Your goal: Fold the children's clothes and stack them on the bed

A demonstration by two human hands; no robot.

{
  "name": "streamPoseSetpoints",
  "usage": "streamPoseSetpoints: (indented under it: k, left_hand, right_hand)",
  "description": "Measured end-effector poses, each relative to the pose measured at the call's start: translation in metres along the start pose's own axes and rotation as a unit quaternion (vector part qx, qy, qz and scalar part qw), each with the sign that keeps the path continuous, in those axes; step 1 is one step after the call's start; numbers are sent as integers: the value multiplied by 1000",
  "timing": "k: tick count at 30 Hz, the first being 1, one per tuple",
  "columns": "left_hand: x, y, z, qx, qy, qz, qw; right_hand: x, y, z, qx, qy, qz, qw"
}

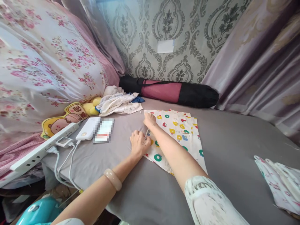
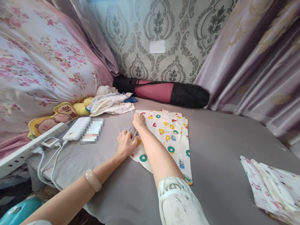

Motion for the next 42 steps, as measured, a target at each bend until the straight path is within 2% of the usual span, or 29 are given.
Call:
streamPoseSetpoints:
  k: [3, 5, 8, 10, 16, 19, 23, 25, 30, 35, 42]
  left_hand:
    - [0, -2, -1, -10, -5, 5, 1000]
    - [0, -2, -2, -15, -6, 6, 1000]
    - [2, -3, 0, -18, -5, 13, 1000]
    - [4, -4, 3, -23, -6, 35, 999]
    - [5, -15, 6, -50, 3, 142, 989]
    - [-3, -21, -2, -110, 21, 138, 984]
    - [-16, -27, -23, -126, 107, 50, 985]
    - [-22, -27, -35, -109, 161, 31, 980]
    - [-32, -20, -59, -49, 245, 67, 966]
    - [-39, -12, -70, -10, 259, 112, 959]
    - [-42, -5, -74, 3, 289, 129, 949]
  right_hand:
    - [9, -5, -18, 71, 47, -9, 996]
    - [15, -9, -33, 156, 81, 5, 984]
    - [17, -16, -53, 335, 138, 53, 931]
    - [15, -22, -65, 409, 160, 76, 895]
    - [2, -36, -97, 496, 153, 101, 849]
    - [-2, -42, -111, 521, 147, 97, 835]
    - [-7, -52, -127, 538, 133, 84, 828]
    - [-11, -56, -136, 540, 128, 72, 829]
    - [-18, -59, -162, 531, 136, 41, 835]
    - [-26, -55, -180, 513, 149, 31, 845]
    - [-35, -49, -195, 484, 197, 30, 852]
Point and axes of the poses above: each hand's wrist, its own x-axis towards the middle knuckle, its own y-axis out of the palm, z = x × y, the point moved 3 cm from there along x, towards the middle knuckle, and after that the axes turned 15 degrees about y, right-handed, at the moved point
